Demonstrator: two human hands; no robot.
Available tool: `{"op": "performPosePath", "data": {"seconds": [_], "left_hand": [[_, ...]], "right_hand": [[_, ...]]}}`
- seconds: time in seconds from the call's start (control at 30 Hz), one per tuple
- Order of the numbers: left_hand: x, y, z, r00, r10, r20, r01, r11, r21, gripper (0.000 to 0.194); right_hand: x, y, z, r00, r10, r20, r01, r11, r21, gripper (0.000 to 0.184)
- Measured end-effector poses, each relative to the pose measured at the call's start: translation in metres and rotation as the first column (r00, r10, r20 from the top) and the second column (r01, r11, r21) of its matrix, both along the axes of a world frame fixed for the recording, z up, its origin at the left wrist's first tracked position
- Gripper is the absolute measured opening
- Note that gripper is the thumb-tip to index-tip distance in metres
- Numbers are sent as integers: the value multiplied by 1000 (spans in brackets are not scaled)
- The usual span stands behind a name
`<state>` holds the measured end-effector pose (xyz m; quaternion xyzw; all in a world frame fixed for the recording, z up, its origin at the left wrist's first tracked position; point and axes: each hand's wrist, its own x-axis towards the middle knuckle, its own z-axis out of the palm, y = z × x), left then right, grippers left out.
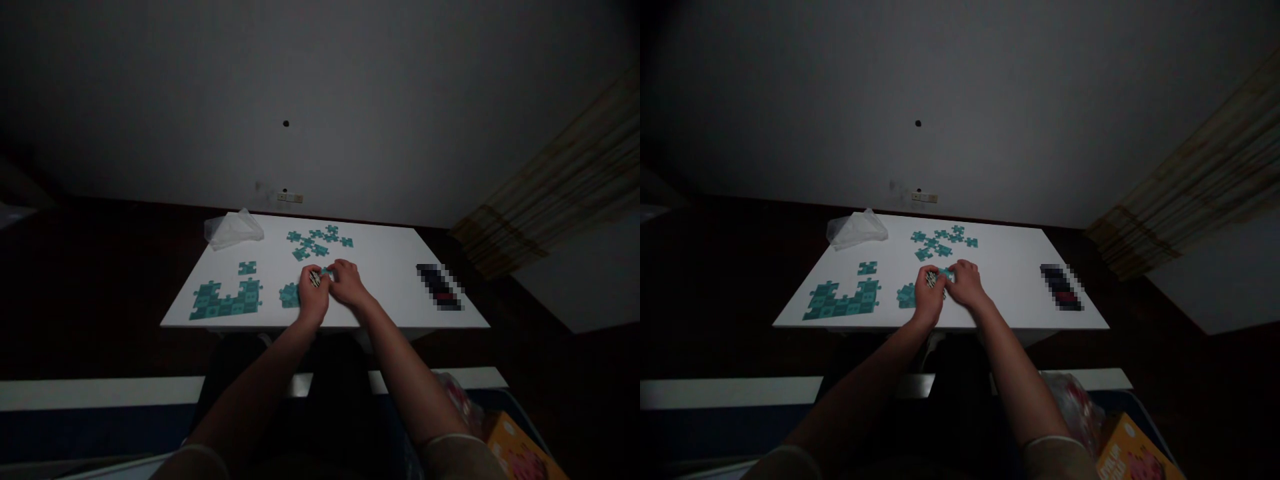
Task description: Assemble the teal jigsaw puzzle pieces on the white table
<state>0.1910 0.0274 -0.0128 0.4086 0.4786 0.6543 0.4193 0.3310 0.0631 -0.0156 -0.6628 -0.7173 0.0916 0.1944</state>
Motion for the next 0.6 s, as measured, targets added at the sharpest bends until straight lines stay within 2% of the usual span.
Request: {"op": "performPosePath", "data": {"seconds": [0.13,0.3,0.4,0.47,0.6], "left_hand": [[-1,2,0,999,-25,40,26,999,-44,25],[-3,0,4,999,-7,36,7,1000,-21,24],[-3,-1,7,999,1,39,0,999,-32,26],[-4,-1,7,999,5,36,-3,999,-32,26],[-4,-1,4,1000,10,14,-10,999,-35,23]], "right_hand": [[8,-3,-1,999,43,-27,-44,999,-19,38],[7,-12,-5,998,69,-13,-69,997,22,58],[1,-14,-1,998,47,-29,-47,999,-8,55],[0,-13,4,995,48,-82,-49,999,-18,50],[7,-13,11,942,32,-335,-43,999,-26,43]]}}
